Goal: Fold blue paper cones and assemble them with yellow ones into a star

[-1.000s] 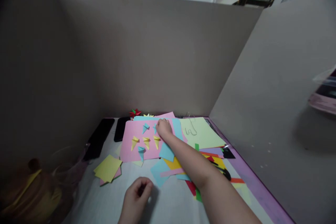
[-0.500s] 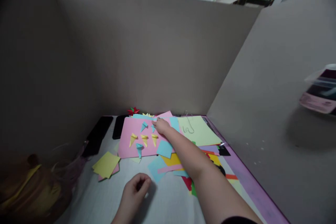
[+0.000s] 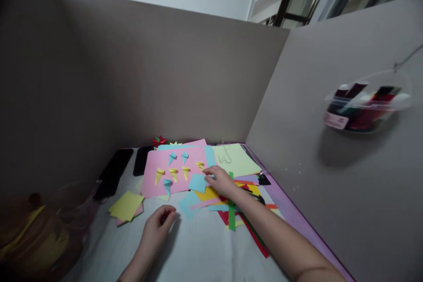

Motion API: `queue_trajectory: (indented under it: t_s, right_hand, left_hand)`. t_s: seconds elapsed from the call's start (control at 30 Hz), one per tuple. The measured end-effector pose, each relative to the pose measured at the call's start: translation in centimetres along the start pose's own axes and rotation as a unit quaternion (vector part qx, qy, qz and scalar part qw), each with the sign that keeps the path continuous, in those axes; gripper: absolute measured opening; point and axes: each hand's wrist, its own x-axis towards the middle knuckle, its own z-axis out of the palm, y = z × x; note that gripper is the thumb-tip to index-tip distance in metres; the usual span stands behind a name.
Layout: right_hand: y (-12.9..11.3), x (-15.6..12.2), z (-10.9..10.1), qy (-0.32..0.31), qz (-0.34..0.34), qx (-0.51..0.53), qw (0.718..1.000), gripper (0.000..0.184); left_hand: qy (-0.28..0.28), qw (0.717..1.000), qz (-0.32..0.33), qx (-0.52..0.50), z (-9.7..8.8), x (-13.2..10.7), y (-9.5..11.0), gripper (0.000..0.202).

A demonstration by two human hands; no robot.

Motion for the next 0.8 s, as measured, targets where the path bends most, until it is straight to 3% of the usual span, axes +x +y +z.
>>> queue_trajectory:
  t_s: [0.1,0.2,0.37,0.5,0.63,0.8]
  right_hand:
    - [-0.5,-2.4,1.4,-0.022,-0.015,-0.015,1.000,0.048]
    - [-1.7,-2.7,2.6,-0.033,-0.035,-0.041,0.998,0.067]
    - [-5.9,-4.0,4.1,-0.102,-0.096,-0.111,0.984,0.028]
    - [-8.4,-7.1,5.1,-0.167,-0.141,-0.123,0.968,0.042]
    - [-8.3,-9.4,5.1,-0.193,-0.145,-0.057,0.969,0.060]
    - [-6.0,-10.3,4.3,-0.119,-0.090,-0.037,0.988,0.046]
  left_hand:
    - [-0.013,0.996,0.054,0.071,0.5,-0.1,-0.3,0.019]
    - [-0.030,0.981,0.111,0.157,0.6,-0.4,-0.5,0.016]
    - [-0.028,0.960,0.137,0.244,0.0,-0.5,-0.8,0.019]
    - [-0.012,0.935,0.136,0.326,0.1,-0.4,-0.6,0.026]
    - [-0.010,0.910,0.116,0.397,1.2,-0.2,0.1,0.034]
    - [0.015,0.913,0.080,0.400,2.6,0.8,0.9,0.028]
